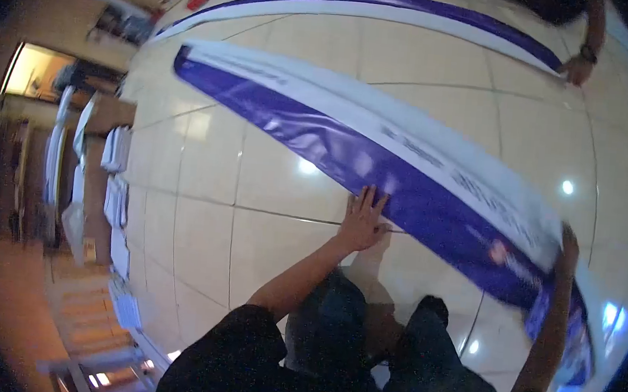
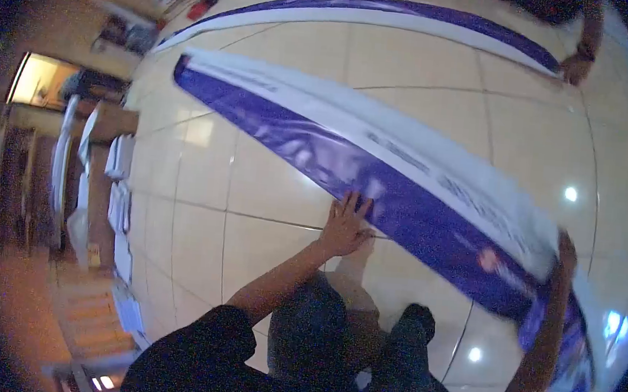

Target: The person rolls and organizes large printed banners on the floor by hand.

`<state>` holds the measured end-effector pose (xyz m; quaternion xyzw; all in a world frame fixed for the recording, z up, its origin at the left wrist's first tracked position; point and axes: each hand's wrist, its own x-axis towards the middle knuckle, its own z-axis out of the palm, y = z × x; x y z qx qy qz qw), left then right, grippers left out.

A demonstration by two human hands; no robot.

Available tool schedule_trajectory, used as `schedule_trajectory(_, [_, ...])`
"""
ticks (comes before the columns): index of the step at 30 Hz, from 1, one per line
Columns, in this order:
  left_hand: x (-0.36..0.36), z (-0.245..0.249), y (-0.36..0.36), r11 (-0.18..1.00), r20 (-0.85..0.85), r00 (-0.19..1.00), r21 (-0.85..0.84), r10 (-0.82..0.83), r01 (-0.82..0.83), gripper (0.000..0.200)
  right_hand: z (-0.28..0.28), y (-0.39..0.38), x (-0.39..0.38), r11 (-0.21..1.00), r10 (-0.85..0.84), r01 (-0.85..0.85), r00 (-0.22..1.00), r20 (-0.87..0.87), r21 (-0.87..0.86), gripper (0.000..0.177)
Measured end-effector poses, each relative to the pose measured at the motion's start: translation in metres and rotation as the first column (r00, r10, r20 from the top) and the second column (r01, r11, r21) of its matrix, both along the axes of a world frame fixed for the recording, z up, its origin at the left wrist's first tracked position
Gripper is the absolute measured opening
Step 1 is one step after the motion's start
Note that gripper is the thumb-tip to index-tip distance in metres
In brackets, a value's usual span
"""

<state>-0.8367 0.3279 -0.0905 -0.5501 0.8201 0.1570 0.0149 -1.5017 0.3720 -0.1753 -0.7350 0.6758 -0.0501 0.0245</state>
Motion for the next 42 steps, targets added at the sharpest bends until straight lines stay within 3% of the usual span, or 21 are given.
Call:
schedule_trajectory(1, [-0.010,0.001,0.000,0.999,-0.006,0.999,-0.012,-0.038,0.038,0.072,0.004,-0.040,0.035,0.985,-0.139,0.111,0.964,0.227,0.134,0.046])
schedule_trajectory(3, [-0.027,0.009,-0.001,0.987,0.031,0.987,0.044,-0.155,0.154,0.075,-0.040,-0.102,0.099,0.985,0.173,-0.171,0.980,0.102,-0.026,0.046])
schedule_trajectory(4, [-0.029,0.007,0.000,0.987,-0.093,0.984,0.050,-0.150,0.155,0.074,-0.022,-0.134,0.167,0.968,0.000,-0.174,0.725,0.689,0.183,0.046])
schedule_trajectory(6, [-0.033,0.008,-0.001,0.990,-0.139,0.981,-0.054,-0.134,0.128,0.070,0.036,-0.128,0.306,0.888,0.415,-0.458,0.837,0.357,0.041,0.052])
schedule_trajectory(8, [-0.012,-0.022,0.008,0.979,-0.242,0.961,-0.183,-0.132,0.088,0.068,0.093,-0.100,0.373,0.851,0.520,-0.526,0.833,0.190,-0.022,0.051])
schedule_trajectory(11, [-0.023,0.000,0.024,1.000,-0.057,0.998,0.022,-0.020,0.021,0.069,0.067,-0.064,0.330,0.913,0.383,-0.370,0.922,0.051,-0.169,0.053])
schedule_trajectory(13, [-0.025,-0.017,0.038,0.993,0.120,0.986,-0.010,0.115,-0.115,0.074,0.040,-0.059,0.243,0.983,0.122,-0.150,0.967,0.222,0.111,0.050])
schedule_trajectory(15, [-0.008,-0.026,0.042,0.997,0.138,0.987,-0.031,0.080,-0.077,0.084,0.072,-0.036,0.202,0.990,0.130,-0.131,0.991,-0.020,-0.048,0.044])
schedule_trajectory(17, [-0.009,-0.022,0.044,1.000,0.237,0.971,0.006,0.005,-0.007,0.092,0.104,-0.073,0.189,0.898,-0.060,-0.052,0.969,0.238,0.436,0.035])
schedule_trajectory(20, [-0.010,-0.020,0.049,0.992,0.269,0.963,0.130,-0.033,-0.002,0.108,0.065,-0.124,0.142,0.863,0.279,-0.420,0.858,0.430,0.279,0.033])
schedule_trajectory(23, [-0.028,0.004,0.050,0.974,0.343,0.934,0.227,-0.104,0.025,0.119,0.112,-0.124,0.192,0.917,0.393,-0.398,0.911,0.125,0.016,0.042])
schedule_trajectory(25, [-0.032,0.010,0.045,0.955,0.377,0.922,0.294,-0.084,-0.034,0.124,0.100,-0.145,0.188,0.964,0.259,-0.264,0.936,0.240,-0.012,0.047])
schedule_trajectory(26, [-0.028,0.005,0.048,0.964,0.352,0.932,0.266,-0.088,-0.009,0.128,0.099,-0.165,0.171,0.967,0.121,-0.116,0.993,0.008,-0.227,0.043])
schedule_trajectory(28, [-0.035,0.013,0.046,0.947,0.357,0.927,0.320,-0.110,-0.011,0.128,0.094,-0.207,0.136,0.775,-0.406,0.198,0.884,-0.233,-0.600,0.037])
schedule_trajectory(29, [-0.033,0.011,0.059,0.936,0.350,0.927,0.353,-0.135,0.003,0.128,0.110,-0.234,0.105,0.584,-0.634,0.429,0.771,-0.059,-0.689,0.027])
schedule_trajectory(32, [-0.033,0.010,0.055,0.984,0.249,0.952,0.010,-0.176,0.180,0.108,0.173,-0.222,0.102,0.899,-0.303,0.313,0.950,0.082,-0.307,0.038])
schedule_trajectory(34, [-0.036,0.028,0.038,0.972,0.129,0.963,0.023,-0.236,0.235,0.094,0.130,-0.186,0.139,0.980,0.057,-0.047,0.997,0.048,-0.194,0.041])
schedule_trajectory(35, [-0.038,0.031,0.033,0.961,0.026,0.961,0.041,-0.275,0.274,0.080,0.160,-0.133,0.178,0.987,0.050,-0.068,0.991,0.126,0.145,0.050])
schedule_trajectory(36, [-0.038,0.027,0.030,0.916,-0.026,0.916,0.014,-0.401,0.402,0.064,0.176,-0.087,0.208,0.958,0.189,-0.265,0.873,0.449,0.113,0.061])
schedule_trajectory(40, [-0.047,0.007,0.027,0.671,-0.087,0.670,-0.211,-0.737,0.711,0.030,0.125,0.064,0.289,0.878,0.425,-0.478,0.785,0.450,0.004,0.087])
schedule_trajectory(42, [-0.063,0.018,0.022,0.760,-0.021,0.760,0.013,-0.649,0.650,0.027,0.106,0.105,0.303,0.880,0.439,-0.475,0.806,0.396,-0.007,0.086])
